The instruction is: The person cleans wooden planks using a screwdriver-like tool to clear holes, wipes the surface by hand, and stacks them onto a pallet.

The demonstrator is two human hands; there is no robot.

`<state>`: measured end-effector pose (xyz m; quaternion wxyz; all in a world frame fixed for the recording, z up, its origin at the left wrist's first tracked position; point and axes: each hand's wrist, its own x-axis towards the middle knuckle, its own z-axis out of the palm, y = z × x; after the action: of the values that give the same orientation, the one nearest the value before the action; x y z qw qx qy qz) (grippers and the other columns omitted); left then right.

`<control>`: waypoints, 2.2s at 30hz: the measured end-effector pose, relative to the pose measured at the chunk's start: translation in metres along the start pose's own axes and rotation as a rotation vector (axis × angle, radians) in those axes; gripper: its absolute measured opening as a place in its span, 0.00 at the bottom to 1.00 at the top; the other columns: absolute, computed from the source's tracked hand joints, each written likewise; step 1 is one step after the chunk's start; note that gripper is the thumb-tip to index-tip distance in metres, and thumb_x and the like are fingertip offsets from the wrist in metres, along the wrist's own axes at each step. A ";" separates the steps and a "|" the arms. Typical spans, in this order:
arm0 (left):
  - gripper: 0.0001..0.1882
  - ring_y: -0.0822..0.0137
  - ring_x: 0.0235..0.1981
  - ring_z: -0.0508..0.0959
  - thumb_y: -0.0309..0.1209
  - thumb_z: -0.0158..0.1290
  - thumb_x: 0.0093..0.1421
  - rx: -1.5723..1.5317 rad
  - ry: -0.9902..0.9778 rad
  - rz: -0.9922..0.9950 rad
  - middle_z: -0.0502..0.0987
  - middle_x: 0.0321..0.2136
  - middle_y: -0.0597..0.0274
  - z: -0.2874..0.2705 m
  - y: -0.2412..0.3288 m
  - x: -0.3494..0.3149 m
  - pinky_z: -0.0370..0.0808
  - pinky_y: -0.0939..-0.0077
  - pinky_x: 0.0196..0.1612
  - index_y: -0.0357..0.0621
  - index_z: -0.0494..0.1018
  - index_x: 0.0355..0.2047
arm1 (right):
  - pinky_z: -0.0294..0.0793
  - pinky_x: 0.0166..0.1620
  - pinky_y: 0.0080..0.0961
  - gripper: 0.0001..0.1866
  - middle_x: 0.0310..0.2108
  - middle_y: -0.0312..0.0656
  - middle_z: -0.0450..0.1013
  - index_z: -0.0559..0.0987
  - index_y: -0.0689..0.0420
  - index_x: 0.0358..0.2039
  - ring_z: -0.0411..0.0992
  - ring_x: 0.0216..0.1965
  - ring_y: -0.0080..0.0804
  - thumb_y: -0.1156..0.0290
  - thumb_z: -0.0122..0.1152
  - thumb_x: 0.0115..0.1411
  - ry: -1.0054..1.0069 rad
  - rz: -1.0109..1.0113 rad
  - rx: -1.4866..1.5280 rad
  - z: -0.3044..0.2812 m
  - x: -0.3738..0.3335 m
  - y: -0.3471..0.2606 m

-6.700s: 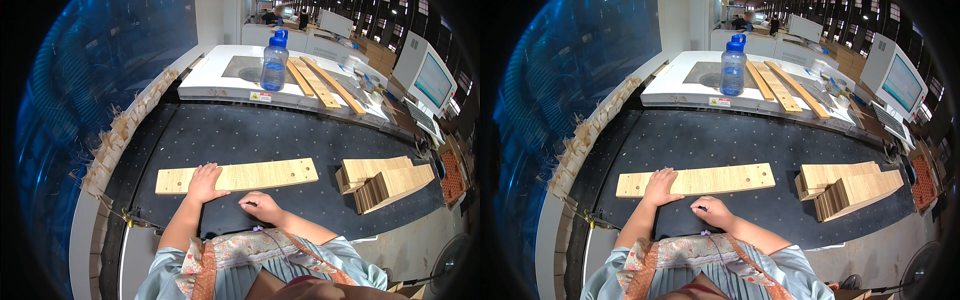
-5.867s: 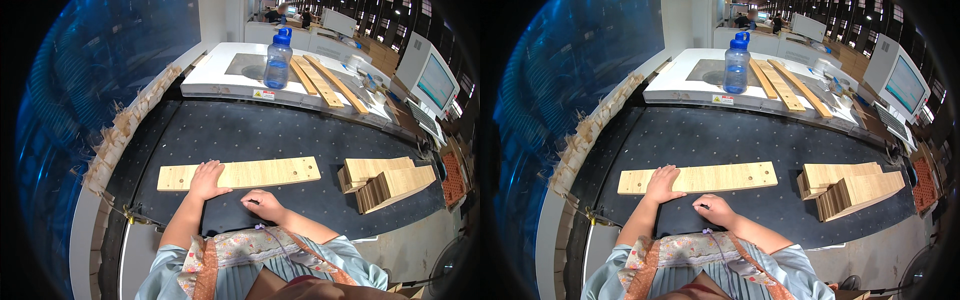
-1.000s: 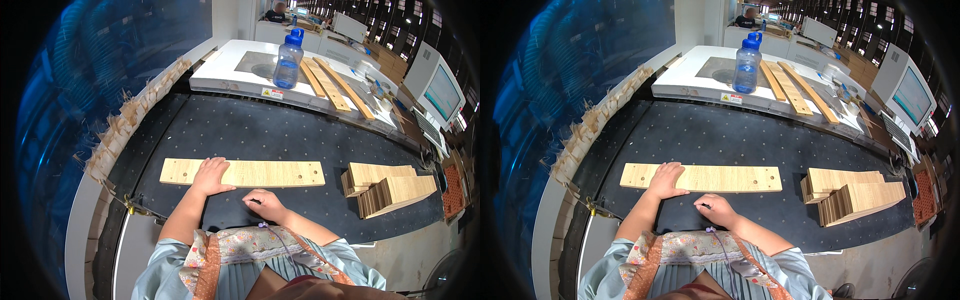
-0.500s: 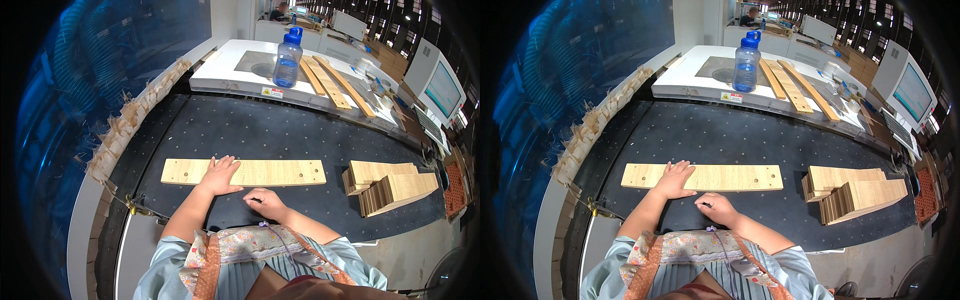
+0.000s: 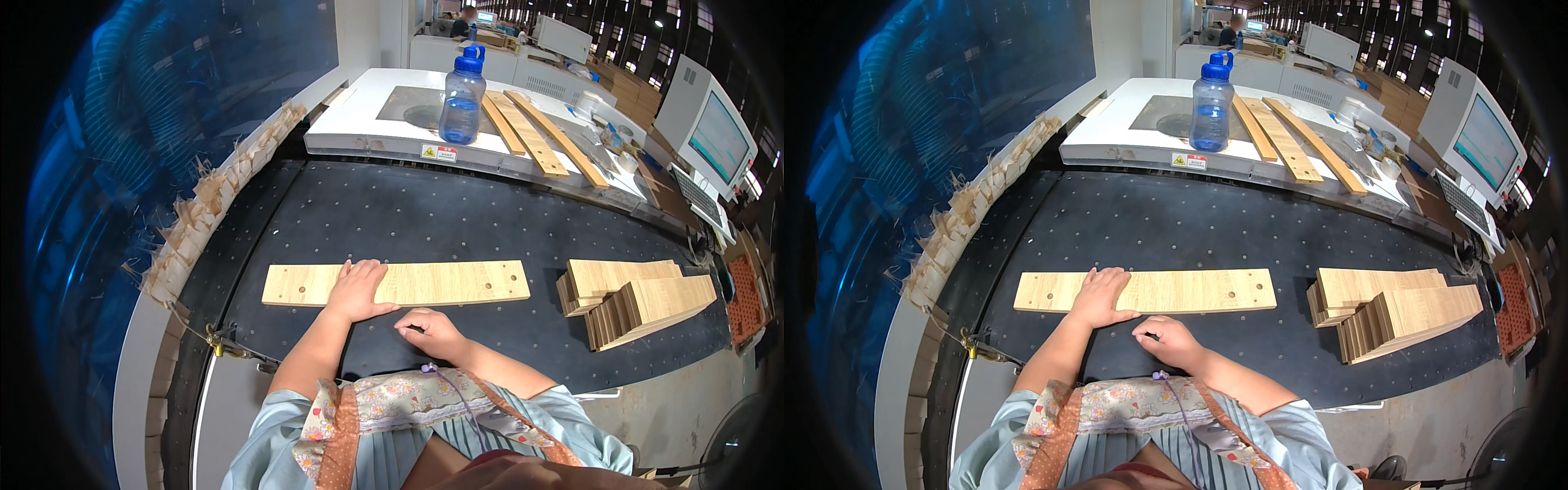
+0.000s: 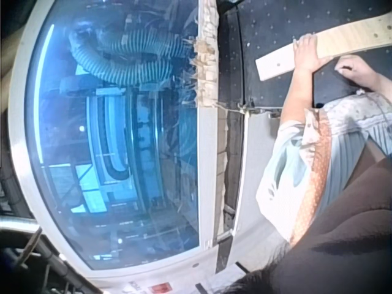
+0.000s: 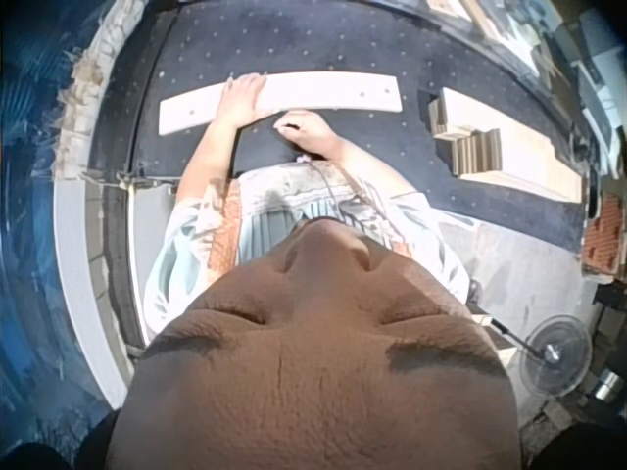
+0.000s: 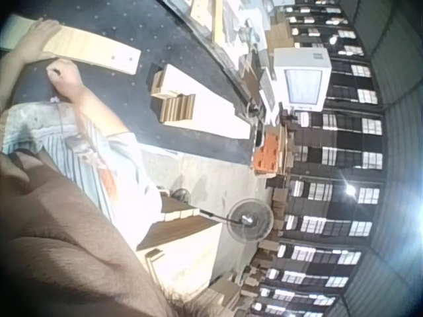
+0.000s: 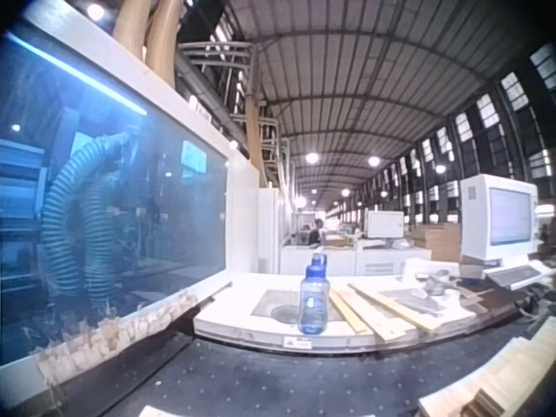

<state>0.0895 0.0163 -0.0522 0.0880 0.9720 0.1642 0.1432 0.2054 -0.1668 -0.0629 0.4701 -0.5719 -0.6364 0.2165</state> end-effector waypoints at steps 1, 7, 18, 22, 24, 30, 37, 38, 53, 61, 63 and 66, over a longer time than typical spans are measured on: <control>0.41 0.57 0.58 0.63 0.54 0.62 0.42 0.002 0.013 0.007 0.66 0.54 0.56 0.001 -0.001 0.000 0.54 0.47 0.61 0.44 0.65 0.53 | 0.72 0.42 0.29 0.08 0.34 0.45 0.75 0.78 0.60 0.35 0.73 0.38 0.40 0.73 0.58 0.55 0.002 0.000 -0.002 0.000 0.000 0.000; 0.41 0.57 0.57 0.64 0.53 0.62 0.41 0.022 0.041 0.016 0.67 0.52 0.56 0.005 -0.002 0.000 0.55 0.48 0.61 0.43 0.66 0.52 | 0.72 0.42 0.30 0.08 0.33 0.45 0.75 0.78 0.60 0.35 0.73 0.37 0.40 0.72 0.58 0.55 -0.002 -0.002 -0.016 0.001 0.000 -0.001; 0.40 0.55 0.58 0.63 0.53 0.62 0.41 0.039 -0.021 -0.027 0.66 0.54 0.55 0.000 0.004 0.001 0.54 0.52 0.63 0.44 0.67 0.50 | 0.72 0.41 0.28 0.08 0.33 0.44 0.75 0.79 0.57 0.35 0.74 0.37 0.38 0.70 0.59 0.55 0.030 0.055 -0.002 0.004 -0.002 0.006; 0.40 0.56 0.58 0.63 0.53 0.62 0.41 0.061 0.015 -0.007 0.66 0.54 0.54 0.003 0.003 0.001 0.55 0.52 0.62 0.44 0.67 0.50 | 0.72 0.40 0.28 0.08 0.33 0.43 0.75 0.79 0.57 0.35 0.74 0.36 0.37 0.70 0.59 0.55 0.021 0.063 0.006 0.005 -0.003 0.009; 0.40 0.55 0.58 0.64 0.53 0.62 0.40 0.064 0.037 0.007 0.66 0.54 0.54 0.006 0.002 -0.001 0.55 0.52 0.62 0.44 0.66 0.50 | 0.72 0.40 0.28 0.08 0.33 0.43 0.75 0.79 0.57 0.34 0.74 0.37 0.37 0.70 0.60 0.55 0.005 0.065 0.004 0.007 -0.003 0.010; 0.41 0.54 0.57 0.64 0.56 0.61 0.40 0.064 0.037 0.031 0.66 0.53 0.52 0.005 -0.002 -0.003 0.55 0.50 0.61 0.43 0.66 0.50 | 0.72 0.41 0.27 0.08 0.33 0.43 0.76 0.79 0.58 0.34 0.74 0.37 0.35 0.70 0.59 0.55 -0.023 0.098 0.039 0.007 -0.001 0.012; 0.42 0.54 0.58 0.63 0.57 0.61 0.41 0.019 0.018 0.059 0.65 0.54 0.52 0.006 -0.005 -0.001 0.55 0.49 0.62 0.43 0.66 0.51 | 0.72 0.38 0.24 0.06 0.29 0.41 0.76 0.80 0.58 0.34 0.74 0.32 0.31 0.75 0.60 0.53 0.054 0.052 -0.002 0.008 -0.005 0.018; 0.42 0.54 0.58 0.63 0.57 0.61 0.41 0.007 0.008 0.064 0.65 0.54 0.52 0.005 -0.006 0.000 0.55 0.48 0.62 0.43 0.66 0.51 | 0.71 0.38 0.23 0.06 0.29 0.40 0.75 0.80 0.58 0.33 0.73 0.32 0.30 0.77 0.60 0.53 0.060 0.067 0.014 0.009 -0.006 0.016; 0.40 0.54 0.57 0.64 0.55 0.62 0.41 -0.063 0.040 0.107 0.67 0.52 0.53 0.000 -0.027 0.002 0.55 0.49 0.61 0.42 0.66 0.49 | 0.71 0.39 0.22 0.05 0.30 0.39 0.75 0.79 0.59 0.32 0.73 0.34 0.29 0.78 0.60 0.54 0.030 0.121 -0.023 0.007 -0.002 0.005; 0.41 0.54 0.54 0.66 0.56 0.63 0.40 -0.060 0.026 0.157 0.68 0.49 0.55 -0.002 -0.027 -0.003 0.56 0.49 0.60 0.41 0.66 0.47 | 0.71 0.40 0.22 0.05 0.30 0.39 0.75 0.79 0.60 0.33 0.73 0.34 0.28 0.78 0.58 0.55 0.019 0.155 0.058 0.009 -0.004 0.005; 0.40 0.53 0.54 0.66 0.55 0.64 0.38 -0.065 0.039 0.163 0.68 0.49 0.55 -0.002 -0.025 -0.004 0.56 0.48 0.61 0.41 0.66 0.45 | 0.71 0.41 0.22 0.06 0.30 0.39 0.75 0.79 0.60 0.34 0.73 0.34 0.28 0.78 0.58 0.55 0.012 0.138 0.062 0.008 -0.003 0.007; 0.40 0.53 0.55 0.65 0.55 0.64 0.38 -0.064 -0.006 0.146 0.68 0.50 0.54 -0.007 -0.024 -0.004 0.55 0.47 0.61 0.41 0.66 0.46 | 0.71 0.40 0.23 0.07 0.31 0.39 0.75 0.79 0.60 0.35 0.73 0.34 0.29 0.78 0.58 0.55 -0.015 0.105 0.079 0.006 -0.003 0.009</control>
<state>0.0766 0.0377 -0.0517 0.1088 0.9785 0.0877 0.1514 0.2044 -0.1660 -0.0744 0.4754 -0.5841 -0.6000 0.2701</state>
